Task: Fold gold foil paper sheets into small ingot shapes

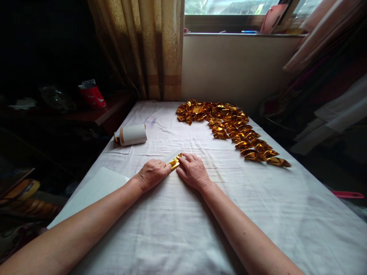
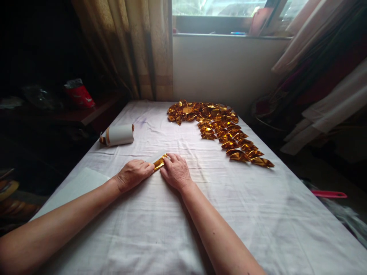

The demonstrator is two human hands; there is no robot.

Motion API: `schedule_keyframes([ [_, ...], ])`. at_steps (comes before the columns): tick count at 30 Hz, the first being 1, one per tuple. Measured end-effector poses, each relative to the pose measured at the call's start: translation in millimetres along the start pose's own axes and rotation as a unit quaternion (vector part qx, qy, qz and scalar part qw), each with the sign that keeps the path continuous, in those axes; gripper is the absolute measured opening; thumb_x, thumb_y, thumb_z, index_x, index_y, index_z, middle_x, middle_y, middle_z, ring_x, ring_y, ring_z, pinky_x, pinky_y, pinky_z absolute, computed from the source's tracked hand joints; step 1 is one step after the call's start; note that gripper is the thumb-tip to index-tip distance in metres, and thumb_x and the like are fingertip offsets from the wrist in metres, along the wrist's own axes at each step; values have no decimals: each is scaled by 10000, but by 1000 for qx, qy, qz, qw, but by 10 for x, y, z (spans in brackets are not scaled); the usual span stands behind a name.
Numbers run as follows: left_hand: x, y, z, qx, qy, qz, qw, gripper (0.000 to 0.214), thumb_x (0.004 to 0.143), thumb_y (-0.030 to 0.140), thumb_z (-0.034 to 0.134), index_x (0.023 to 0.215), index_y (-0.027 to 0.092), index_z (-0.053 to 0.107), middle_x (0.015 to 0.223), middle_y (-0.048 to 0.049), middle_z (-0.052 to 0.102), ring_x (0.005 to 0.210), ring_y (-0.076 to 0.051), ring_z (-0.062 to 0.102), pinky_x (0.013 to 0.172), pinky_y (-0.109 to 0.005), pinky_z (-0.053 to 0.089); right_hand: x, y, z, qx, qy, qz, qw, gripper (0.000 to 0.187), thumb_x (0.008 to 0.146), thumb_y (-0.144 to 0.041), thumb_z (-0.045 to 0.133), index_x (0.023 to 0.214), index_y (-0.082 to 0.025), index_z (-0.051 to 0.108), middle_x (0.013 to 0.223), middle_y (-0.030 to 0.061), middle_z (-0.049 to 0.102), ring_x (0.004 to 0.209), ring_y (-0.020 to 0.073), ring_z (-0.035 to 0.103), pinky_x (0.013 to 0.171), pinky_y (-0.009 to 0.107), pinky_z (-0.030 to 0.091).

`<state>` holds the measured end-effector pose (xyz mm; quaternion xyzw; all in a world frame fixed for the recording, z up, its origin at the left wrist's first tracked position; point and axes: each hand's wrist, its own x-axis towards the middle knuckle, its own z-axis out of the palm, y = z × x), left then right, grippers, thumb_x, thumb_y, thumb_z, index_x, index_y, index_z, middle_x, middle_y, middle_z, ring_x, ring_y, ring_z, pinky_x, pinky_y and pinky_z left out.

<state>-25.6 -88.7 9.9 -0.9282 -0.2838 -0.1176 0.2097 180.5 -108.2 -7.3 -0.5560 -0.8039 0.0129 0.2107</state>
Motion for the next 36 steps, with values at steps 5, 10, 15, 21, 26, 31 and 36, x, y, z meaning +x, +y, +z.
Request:
schedule_keyframes([
  [5, 30, 31, 26, 1, 27, -43, 999, 261, 961, 237, 502, 725, 173, 592, 591, -30, 598, 556, -166, 561, 562, -287, 361, 10, -2, -18, 32, -12, -37, 999, 233, 903, -281, 586, 1101, -240, 699, 1222, 68, 668, 1106, 239, 588, 952, 381, 446],
  [10, 36, 74, 56, -8, 42, -79, 996, 322, 980, 313, 479, 716, 179, 605, 614, -33, 609, 569, -159, 560, 569, -286, 358, 44, -3, -28, 33, -10, -36, 999, 177, 907, -296, 606, 1035, -244, 717, 1166, 49, 699, 1086, 228, 596, 916, 363, 441],
  [15, 22, 128, 59, -29, 38, -103, 994, 306, 979, 350, 479, 783, 185, 647, 679, -36, 638, 635, -172, 587, 621, -294, 406, 44, -10, -9, 11, -4, -52, 999, 178, 943, -341, 583, 1042, -270, 712, 1140, 36, 709, 1072, 213, 594, 891, 356, 420],
  [21, -31, 125, 59, -108, 50, -143, 983, 169, 903, 331, 612, 1029, 243, 682, 1019, -54, 704, 947, -228, 619, 808, -346, 467, 28, -9, -13, 29, 2, -54, 998, 160, 957, -332, 569, 999, -290, 717, 1148, 20, 709, 1068, 186, 596, 871, 325, 404],
  [26, -80, 101, 100, -166, 31, -160, 973, 193, 960, 313, 518, 907, 235, 686, 896, -26, 722, 851, -194, 617, 799, -343, 455, 9, 26, 22, 75, 17, -44, 996, 122, 936, -287, 597, 980, -260, 707, 1169, 11, 711, 1090, 190, 610, 895, 333, 407],
  [31, -66, 126, 102, -210, 21, -180, 961, 188, 956, 323, 520, 929, 221, 675, 960, -33, 713, 894, -199, 607, 843, -346, 453, 1, 66, 101, 119, 40, -25, 992, 81, 918, -266, 618, 909, -253, 698, 1169, -6, 715, 1083, 178, 619, 924, 329, 402],
  [36, -2, 151, 81, -215, -3, -215, 952, 167, 933, 333, 551, 882, 224, 668, 926, -36, 690, 898, -218, 587, 831, -360, 445, 24, 29, 90, 116, 30, 4, 993, 115, 930, -263, 592, 881, -242, 694, 1151, 14, 714, 1072, 190, 608, 921, 345, 401],
])
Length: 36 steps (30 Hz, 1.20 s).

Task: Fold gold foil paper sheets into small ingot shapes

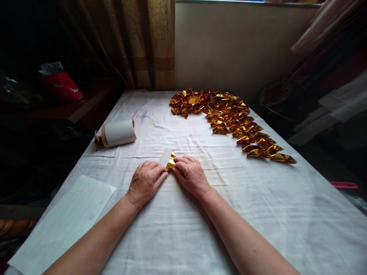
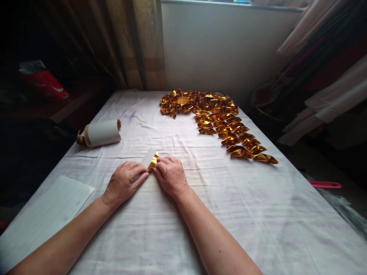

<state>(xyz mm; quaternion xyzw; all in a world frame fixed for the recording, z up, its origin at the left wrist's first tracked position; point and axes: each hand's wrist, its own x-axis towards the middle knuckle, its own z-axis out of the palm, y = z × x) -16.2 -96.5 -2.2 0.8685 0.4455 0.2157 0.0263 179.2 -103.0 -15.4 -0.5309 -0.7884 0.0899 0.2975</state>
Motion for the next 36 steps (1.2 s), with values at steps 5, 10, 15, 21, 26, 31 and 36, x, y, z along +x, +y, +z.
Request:
schedule_keyframes([
  [5, 53, 52, 8, 14, -11, -35, 999, 197, 941, 309, 518, 817, 210, 635, 856, -43, 651, 860, -224, 566, 803, -369, 425, 41, -74, 7, -17, -6, 47, 999, 125, 915, -238, 574, 858, -219, 683, 1124, 45, 701, 1019, 209, 599, 873, 357, 411],
  [10, 83, 89, 15, 36, 8, -55, 998, 231, 936, 341, 514, 766, 210, 601, 810, -50, 616, 831, -233, 542, 765, -368, 406, 70, -107, 27, -19, -5, 78, 997, 127, 893, -237, 569, 822, -220, 673, 1087, 57, 703, 1007, 223, 589, 867, 369, 414],
  [15, 95, 100, 28, 44, 5, -74, 996, 231, 930, 335, 523, 741, 211, 574, 804, -49, 605, 818, -235, 529, 757, -372, 393, 86, -123, 33, -6, 3, 101, 995, 93, 878, -245, 595, 808, -219, 650, 1077, 49, 705, 999, 227, 590, 875, 372, 413],
  [21, 97, 97, 47, 20, 12, -96, 995, 193, 908, 335, 565, 756, 215, 566, 802, -38, 597, 827, -231, 535, 775, -372, 393, 83, -115, 53, -7, 6, 101, 995, 102, 881, -248, 580, 800, -223, 638, 1071, 59, 696, 995, 229, 581, 867, 373, 409],
  [26, 102, 80, 63, -2, 13, -110, 994, 217, 917, 364, 556, 756, 219, 565, 807, -30, 605, 833, -222, 545, 785, -367, 393, 74, -113, 55, -12, 7, 101, 995, 104, 885, -252, 578, 800, -222, 630, 1076, 56, 692, 991, 227, 580, 857, 372, 405],
  [31, 109, 80, 72, 3, 13, -114, 993, 200, 914, 340, 567, 753, 222, 553, 802, -27, 604, 828, -224, 541, 782, -371, 386, 75, -125, 56, -3, 13, 100, 995, 85, 867, -227, 604, 783, -221, 615, 1067, 42, 700, 983, 229, 584, 845, 369, 397],
  [36, 95, 80, 87, 6, 15, -118, 993, 128, 881, 300, 617, 806, 222, 549, 840, -26, 614, 855, -228, 545, 791, -372, 386, 64, -126, 60, 1, 17, 96, 995, 73, 871, -234, 600, 800, -226, 613, 1066, 44, 695, 985, 230, 577, 862, 368, 391],
])
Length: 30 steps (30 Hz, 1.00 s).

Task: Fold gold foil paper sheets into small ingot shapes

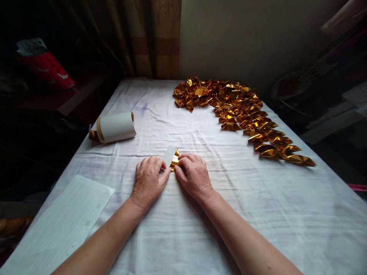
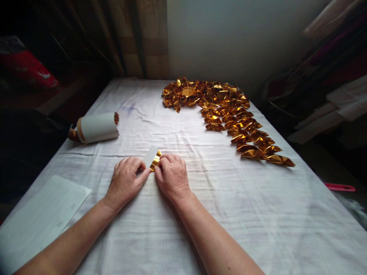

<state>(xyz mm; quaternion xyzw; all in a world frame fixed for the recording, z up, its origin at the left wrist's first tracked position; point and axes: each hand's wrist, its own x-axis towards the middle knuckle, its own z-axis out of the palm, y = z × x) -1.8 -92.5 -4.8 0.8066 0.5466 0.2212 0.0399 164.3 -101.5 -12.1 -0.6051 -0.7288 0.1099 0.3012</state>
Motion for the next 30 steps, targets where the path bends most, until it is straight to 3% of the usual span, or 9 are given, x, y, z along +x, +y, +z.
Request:
schedule_keyframes([
  [5, -4, -7, 11, 0, -5, -3, 1000, 130, 887, 310, 621, 831, 227, 538, 852, -25, 617, 873, -234, 549, 788, -371, 383, 26, -29, -2, -16, -8, 20, 1000, 92, 859, -305, 631, 825, -222, 616, 1080, 68, 667, 999, 245, 557, 845, 371, 386],
  [9, 7, 0, -7, -12, -22, -14, 1000, 112, 887, 297, 625, 839, 224, 555, 864, -20, 622, 885, -231, 550, 794, -370, 378, 63, -35, 1, -17, -26, 42, 999, 49, 866, -260, 609, 833, -229, 625, 1045, 56, 657, 977, 233, 554, 808, 354, 381],
  [15, 12, -9, -42, -34, -50, -25, 998, 33, 882, 263, 637, 911, 250, 648, 947, -4, 644, 932, -212, 558, 816, -352, 376, 70, 40, 14, 16, -26, 20, 999, 50, 876, -213, 603, 839, -230, 632, 1032, 38, 666, 985, 221, 560, 817, 337, 369],
  [21, -36, -38, -38, -22, -33, 9, 999, 182, 905, 280, 624, 1048, 345, 716, 929, -2, 642, 899, -197, 554, 774, -338, 377, 55, 106, 28, 33, -25, -8, 999, 89, 901, -199, 574, 871, -233, 650, 1057, 41, 673, 985, 216, 572, 826, 334, 384],
  [30, -32, 24, -76, 62, -11, 94, 994, 179, 909, 368, 616, 1030, 272, 707, 1022, -23, 690, 925, -220, 587, 826, -378, 395, 30, 125, -7, 50, -14, -66, 996, 276, 850, -180, 565, 1110, -224, 647, 1281, 67, 635, 1141, 221, 560, 946, 380, 414],
])
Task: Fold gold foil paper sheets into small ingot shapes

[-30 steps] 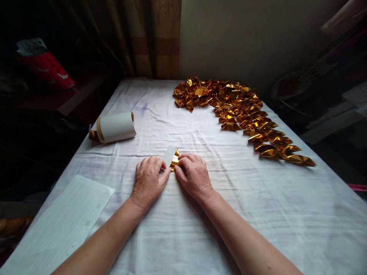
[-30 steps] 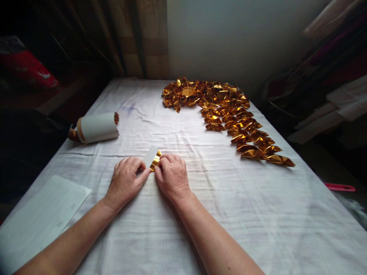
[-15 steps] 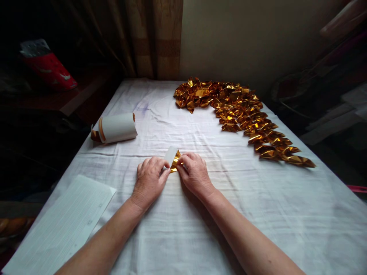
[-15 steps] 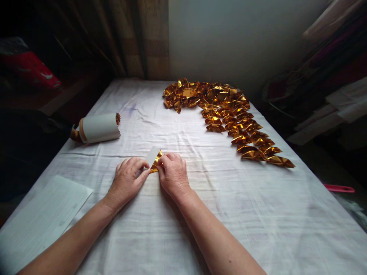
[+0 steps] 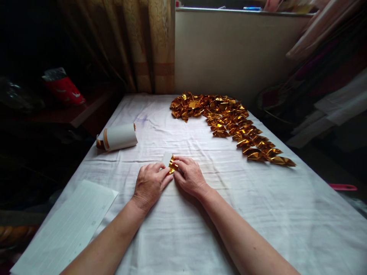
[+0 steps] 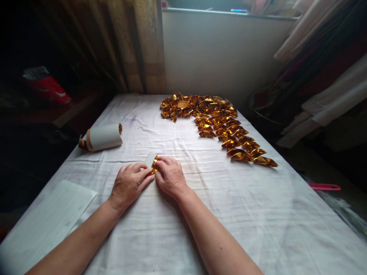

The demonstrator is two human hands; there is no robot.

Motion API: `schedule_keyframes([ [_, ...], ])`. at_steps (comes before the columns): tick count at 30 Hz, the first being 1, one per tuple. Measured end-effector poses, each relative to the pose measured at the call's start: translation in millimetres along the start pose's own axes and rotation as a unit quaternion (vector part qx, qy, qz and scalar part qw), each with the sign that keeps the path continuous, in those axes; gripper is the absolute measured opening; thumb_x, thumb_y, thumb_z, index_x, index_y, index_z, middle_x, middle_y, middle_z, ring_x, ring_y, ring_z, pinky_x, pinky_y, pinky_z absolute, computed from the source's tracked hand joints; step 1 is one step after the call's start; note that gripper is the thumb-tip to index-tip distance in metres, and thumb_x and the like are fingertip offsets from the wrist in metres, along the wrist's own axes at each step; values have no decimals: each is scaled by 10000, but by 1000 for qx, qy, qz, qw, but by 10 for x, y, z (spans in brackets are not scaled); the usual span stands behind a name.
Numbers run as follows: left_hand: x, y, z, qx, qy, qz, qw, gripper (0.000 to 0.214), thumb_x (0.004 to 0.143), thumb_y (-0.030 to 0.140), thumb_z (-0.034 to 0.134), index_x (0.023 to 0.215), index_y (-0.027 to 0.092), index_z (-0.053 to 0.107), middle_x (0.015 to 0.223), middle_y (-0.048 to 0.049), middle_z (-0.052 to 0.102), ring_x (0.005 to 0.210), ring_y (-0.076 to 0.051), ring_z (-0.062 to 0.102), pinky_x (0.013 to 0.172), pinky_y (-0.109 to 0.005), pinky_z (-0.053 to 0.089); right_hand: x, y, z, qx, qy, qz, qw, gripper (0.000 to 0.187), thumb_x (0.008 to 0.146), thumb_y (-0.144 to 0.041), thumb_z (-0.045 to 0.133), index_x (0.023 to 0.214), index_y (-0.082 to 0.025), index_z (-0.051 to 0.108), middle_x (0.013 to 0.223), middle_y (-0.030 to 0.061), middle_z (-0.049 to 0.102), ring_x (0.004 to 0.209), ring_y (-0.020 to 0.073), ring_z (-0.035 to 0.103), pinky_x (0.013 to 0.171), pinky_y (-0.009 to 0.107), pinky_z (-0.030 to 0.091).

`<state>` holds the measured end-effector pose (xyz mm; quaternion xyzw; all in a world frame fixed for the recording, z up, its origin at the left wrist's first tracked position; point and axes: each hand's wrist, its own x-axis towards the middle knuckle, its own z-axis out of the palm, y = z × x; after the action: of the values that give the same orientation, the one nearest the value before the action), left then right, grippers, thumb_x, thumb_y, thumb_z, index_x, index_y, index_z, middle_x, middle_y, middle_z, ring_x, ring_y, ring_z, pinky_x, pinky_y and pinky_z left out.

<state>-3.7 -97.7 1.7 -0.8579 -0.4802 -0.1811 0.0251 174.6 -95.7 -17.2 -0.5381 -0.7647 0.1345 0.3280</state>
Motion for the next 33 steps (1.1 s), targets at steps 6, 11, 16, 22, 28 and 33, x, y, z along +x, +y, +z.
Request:
schedule_keyframes([
  [6, 39, -34, -6, 31, 2, 22, 999, 131, 911, 342, 617, 943, 249, 703, 943, -19, 720, 879, -222, 613, 790, -371, 394, 7, 53, -39, 16, -23, -44, 999, 402, 781, -121, 552, 1158, -226, 645, 1255, 57, 662, 1153, 222, 559, 998, 400, 424],
  [11, 25, -70, 1, 69, 26, 57, 996, 104, 923, 282, 594, 887, 222, 671, 838, -18, 705, 797, -219, 616, 737, -361, 387, 19, 82, -19, 1, -18, -65, 998, 465, 759, -85, 553, 1198, -216, 626, 1274, 56, 652, 1167, 220, 557, 1004, 388, 432],
  [16, -11, -166, 38, 63, 66, 102, 991, 201, 971, 232, 495, 827, 199, 631, 768, -21, 677, 743, -190, 604, 729, -342, 394, 90, 104, 0, -46, -11, -64, 997, 413, 827, -106, 562, 1212, -235, 638, 1266, 51, 663, 1157, 227, 567, 962, 392, 444],
  [22, -141, -224, 16, 29, 62, 93, 993, 153, 951, 198, 495, 926, 207, 645, 897, -40, 684, 840, -191, 602, 779, -336, 433, 80, 110, -39, -69, -19, -118, 990, 160, 902, -206, 594, 982, -250, 726, 1090, 35, 734, 1002, 210, 613, 858, 356, 446],
  [28, -331, -121, -93, 9, 24, 22, 999, 143, 912, 192, 539, 967, 238, 663, 903, -29, 657, 842, -203, 567, 765, -339, 428, -28, 113, -53, -57, -41, -142, 987, 144, 928, -245, 592, 997, -246, 719, 1027, 53, 723, 925, 181, 613, 843, 323, 439],
  [33, -337, -38, -136, -1, -11, -22, 1000, 136, 933, 279, 537, 925, 238, 667, 906, -35, 668, 863, -223, 568, 776, -358, 413, -11, 123, -78, -60, -49, -105, 991, 133, 926, -255, 598, 969, -234, 722, 1001, 57, 700, 910, 185, 604, 828, 319, 436],
])
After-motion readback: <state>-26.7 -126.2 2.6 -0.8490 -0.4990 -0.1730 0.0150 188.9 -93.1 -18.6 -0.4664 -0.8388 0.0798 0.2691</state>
